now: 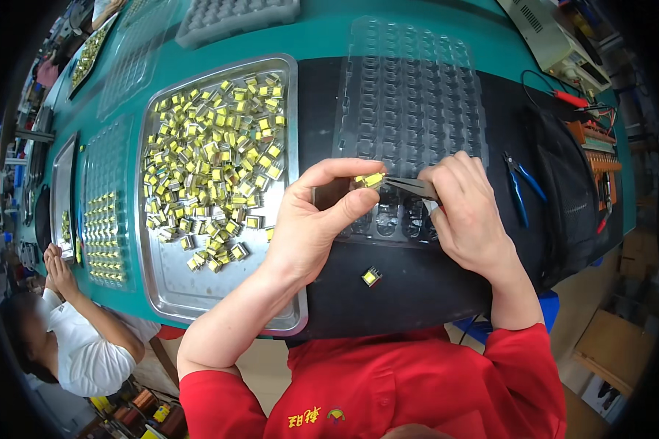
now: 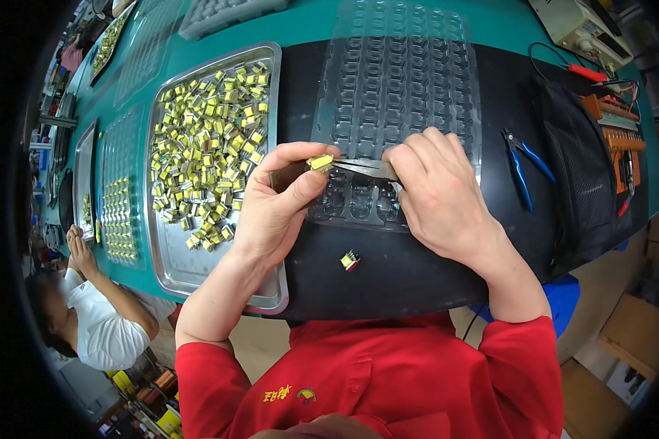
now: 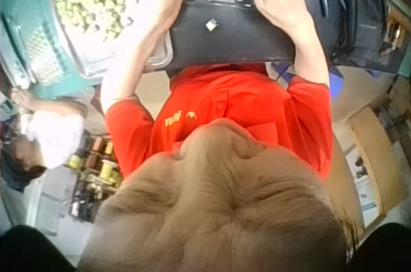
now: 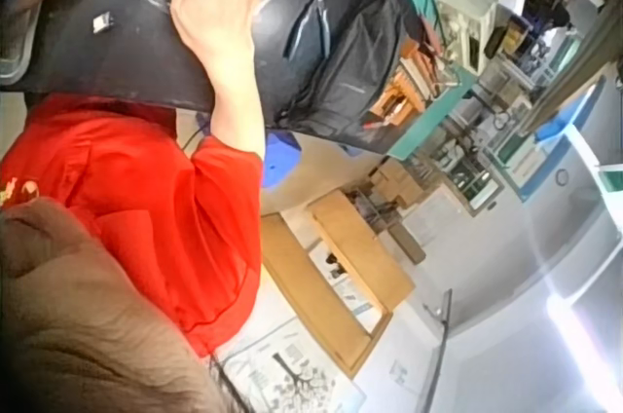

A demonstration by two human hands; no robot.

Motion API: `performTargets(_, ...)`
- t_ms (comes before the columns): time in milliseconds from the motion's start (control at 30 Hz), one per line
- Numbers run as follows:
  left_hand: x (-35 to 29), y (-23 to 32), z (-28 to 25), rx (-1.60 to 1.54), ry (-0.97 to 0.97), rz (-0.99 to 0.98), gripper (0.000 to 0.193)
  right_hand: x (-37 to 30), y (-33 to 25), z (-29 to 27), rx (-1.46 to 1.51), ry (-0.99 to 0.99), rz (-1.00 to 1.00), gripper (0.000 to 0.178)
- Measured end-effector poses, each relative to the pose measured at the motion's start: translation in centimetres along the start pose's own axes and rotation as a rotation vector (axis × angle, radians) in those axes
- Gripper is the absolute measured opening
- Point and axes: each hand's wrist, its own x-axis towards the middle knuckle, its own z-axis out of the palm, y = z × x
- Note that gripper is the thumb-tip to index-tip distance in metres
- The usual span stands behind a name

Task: The person is sitting at a workbench in a factory, picking up small yellow components and applying small label strips or tape to them before placing them into a tray.

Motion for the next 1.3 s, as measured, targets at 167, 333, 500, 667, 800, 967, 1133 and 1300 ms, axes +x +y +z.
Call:
performTargets(167, 0.1, 0.1, 0.0, 0.072, -0.019, 0.077, 0.026, -0.2, -0.3, -0.3, 0.096, -0.042, 0.031, 0.034)
performTargets(333, 0.0, 0.2, 0.1, 0.154, -0.031, 0.175, 0.024, -0.1, -0.5, -0.3, 0.101, -0.011, 0.042, 0.031)
performTargets(500, -0.1, 0.0, -0.1, 0.215, -0.039, 0.200, 0.029, -0.3, -0.8, -0.1, 0.095, -0.015, 0.034, 0.031)
performTargets(667, -0.4, -0.6, 0.5, 0.168, -0.003, 0.111, 0.043, -1.2, -0.4, 0.5, 0.074, -0.041, 0.049, 0.031)
performTargets(800, -0.2, -1.5, 0.3, 0.166, -0.010, 0.021, 0.041, -1.6, 0.0, 1.0, 0.080, -0.032, 0.036, 0.031)
performTargets(967, -0.7, 0.6, 0.6, 0.140, 0.030, -0.030, 0.032, 0.0, -0.9, -0.2, 0.098, -0.057, 0.009, 0.030)
performTargets(1133, -2.6, 0.9, -0.3, 0.076, 0.015, -0.043, 0.027, 0.5, -3.2, 0.5, 0.105, 0.009, -0.038, 0.027)
performTargets(1300, -2.9, 0.8, 2.3, 0.111, -0.098, -0.001, 0.028, -2.2, -4.5, -2.4, 0.073, -0.027, 0.131, 0.018)
